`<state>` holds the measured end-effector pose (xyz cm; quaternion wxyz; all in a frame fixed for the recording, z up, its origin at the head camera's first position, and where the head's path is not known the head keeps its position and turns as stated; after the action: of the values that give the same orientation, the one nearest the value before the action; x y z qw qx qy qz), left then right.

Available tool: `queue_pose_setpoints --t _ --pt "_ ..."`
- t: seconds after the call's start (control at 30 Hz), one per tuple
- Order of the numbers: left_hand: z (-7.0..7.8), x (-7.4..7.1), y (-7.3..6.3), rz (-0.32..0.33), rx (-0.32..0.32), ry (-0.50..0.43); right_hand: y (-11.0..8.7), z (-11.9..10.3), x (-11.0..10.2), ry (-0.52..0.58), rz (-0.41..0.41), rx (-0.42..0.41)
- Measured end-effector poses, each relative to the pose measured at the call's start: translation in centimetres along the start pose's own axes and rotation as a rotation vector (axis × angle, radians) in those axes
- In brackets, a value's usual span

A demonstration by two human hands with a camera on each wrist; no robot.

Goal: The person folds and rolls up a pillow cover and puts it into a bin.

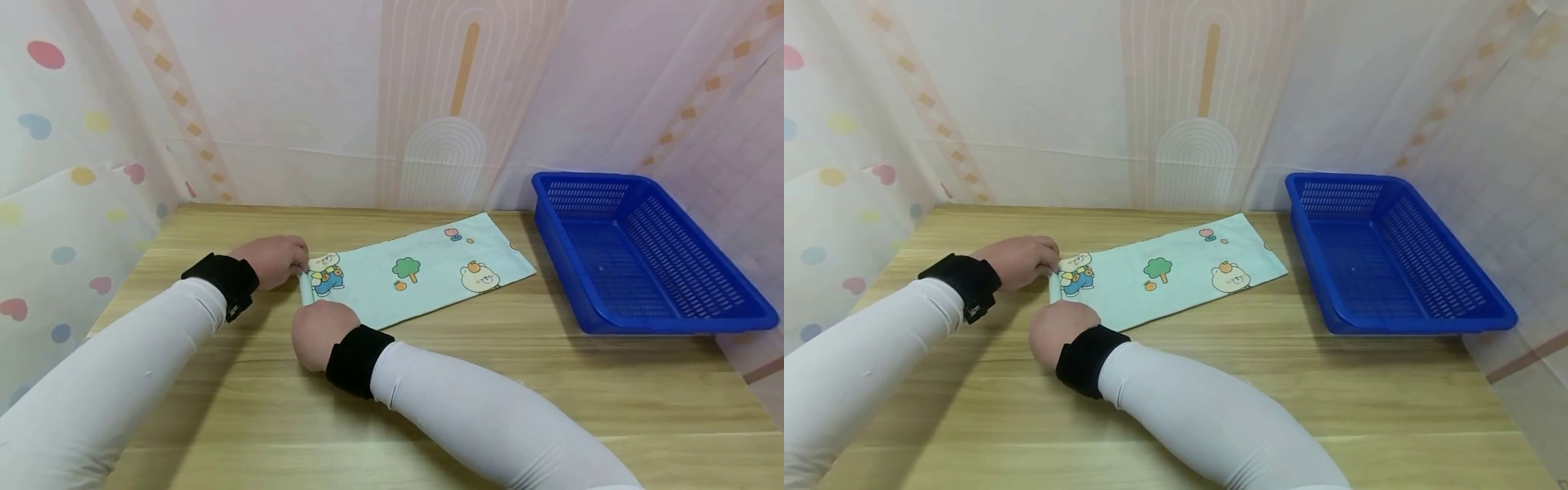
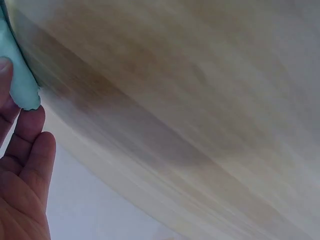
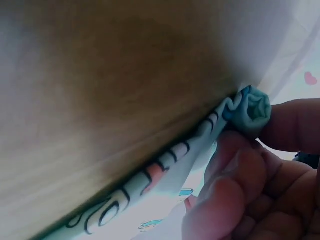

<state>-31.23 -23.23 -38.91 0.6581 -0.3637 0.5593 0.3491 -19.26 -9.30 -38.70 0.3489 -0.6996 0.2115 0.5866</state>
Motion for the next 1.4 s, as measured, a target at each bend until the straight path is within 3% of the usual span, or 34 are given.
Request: queue_pose_setpoints --t 0.27,0.43,0.7,0.83,1.0,1.2,1.4 --pt "0.6 -0.7 0.6 -0.098 -0.055 0.009 0.0 0.6 -0.2 -0.005 -0.058 0.009" --pt "1.3 -1.2 1.2 -0.159 -0.104 0.004 -0.1 1.1 -0.4 0.049 -0.082 0.025" --pt "1.3 -1.1 2.0 -0.209 -0.210 -0.106 0.1 2.2 -0.6 0.189 -0.147 0.044" --pt "0.9 -0.8 1.8 -0.172 -0.171 -0.087 0.4 2.5 -0.5 0.205 -0.137 0.033" --pt "0.5 -0.4 1.3 -0.082 -0.112 -0.063 0.3 2.4 -0.7 0.220 -0.032 0.041" --pt "0.2 0.9 0.6 0.029 0.008 -0.028 -0.2 1.7 -0.5 0.136 0.056 0.039" --pt "-0.4 1.4 0.4 0.027 0.040 -0.038 -0.4 0.9 -0.2 0.050 0.046 0.036"
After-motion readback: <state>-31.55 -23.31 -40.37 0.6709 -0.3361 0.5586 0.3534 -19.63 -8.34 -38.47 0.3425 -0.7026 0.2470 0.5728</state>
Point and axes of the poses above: each hand's wrist, its own y-axis towards the middle knuckle, its own x-axis out of the palm, z = x × y, the point moved 3 cm from there along y, towards the middle knuckle, and after that the axes turned 9 degrees about -x, right-handed, at the moved point
